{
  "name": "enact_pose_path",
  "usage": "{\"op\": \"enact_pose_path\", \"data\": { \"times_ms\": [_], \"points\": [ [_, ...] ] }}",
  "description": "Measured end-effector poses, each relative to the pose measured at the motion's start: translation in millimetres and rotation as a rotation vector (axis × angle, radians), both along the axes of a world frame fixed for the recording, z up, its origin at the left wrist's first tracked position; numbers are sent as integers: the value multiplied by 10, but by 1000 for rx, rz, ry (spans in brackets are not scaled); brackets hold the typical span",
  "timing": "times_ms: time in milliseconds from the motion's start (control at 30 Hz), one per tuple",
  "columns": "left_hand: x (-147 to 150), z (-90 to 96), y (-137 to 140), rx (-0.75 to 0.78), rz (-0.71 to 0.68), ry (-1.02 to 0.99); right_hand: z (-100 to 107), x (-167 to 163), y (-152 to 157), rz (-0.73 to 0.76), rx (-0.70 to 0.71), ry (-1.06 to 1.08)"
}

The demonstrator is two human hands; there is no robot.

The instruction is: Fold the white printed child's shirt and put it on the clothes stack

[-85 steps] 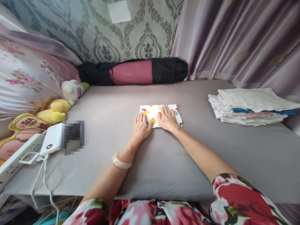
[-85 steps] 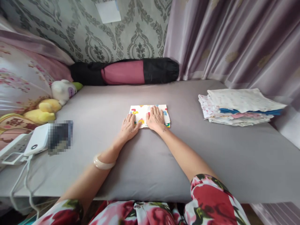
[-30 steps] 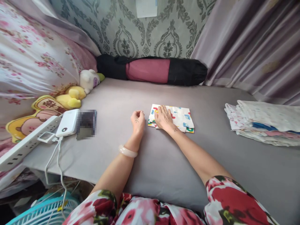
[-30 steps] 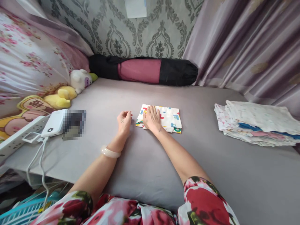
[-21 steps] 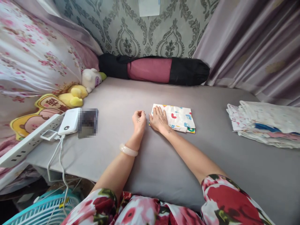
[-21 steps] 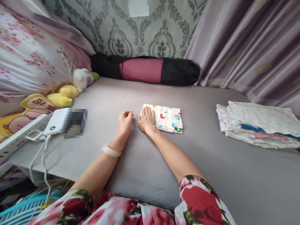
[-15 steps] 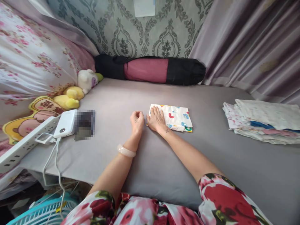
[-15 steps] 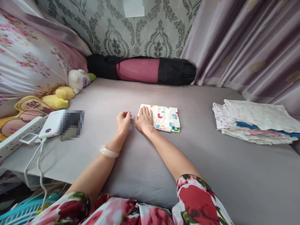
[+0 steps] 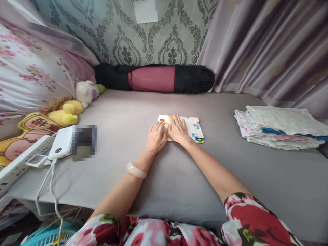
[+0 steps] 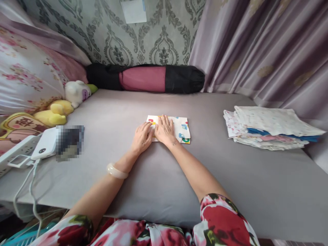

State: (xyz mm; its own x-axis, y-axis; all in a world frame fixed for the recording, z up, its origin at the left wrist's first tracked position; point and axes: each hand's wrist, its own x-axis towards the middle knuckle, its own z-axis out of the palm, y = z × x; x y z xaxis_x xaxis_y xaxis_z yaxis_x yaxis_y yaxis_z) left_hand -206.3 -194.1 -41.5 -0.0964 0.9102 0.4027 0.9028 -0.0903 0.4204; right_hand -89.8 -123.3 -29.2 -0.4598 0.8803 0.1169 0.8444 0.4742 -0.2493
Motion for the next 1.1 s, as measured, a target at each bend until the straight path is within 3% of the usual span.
{"op": "enact_pose_path", "data": {
  "times_ms": [200, 600, 800, 1100],
  "points": [
    [114, -37, -37, -257, -24, 228, -75, 70, 39, -24, -33, -35],
    [107, -3, -45, -295, -4, 272, -61, 108, 42, -17, -39, 41],
    [108, -10, -52, -285, -13, 264, 26, 313, 85, -106, 7, 43],
    [102, -10, -53, -300, -13, 246, -93, 406, 121, -140, -27, -16]
  ]
}}
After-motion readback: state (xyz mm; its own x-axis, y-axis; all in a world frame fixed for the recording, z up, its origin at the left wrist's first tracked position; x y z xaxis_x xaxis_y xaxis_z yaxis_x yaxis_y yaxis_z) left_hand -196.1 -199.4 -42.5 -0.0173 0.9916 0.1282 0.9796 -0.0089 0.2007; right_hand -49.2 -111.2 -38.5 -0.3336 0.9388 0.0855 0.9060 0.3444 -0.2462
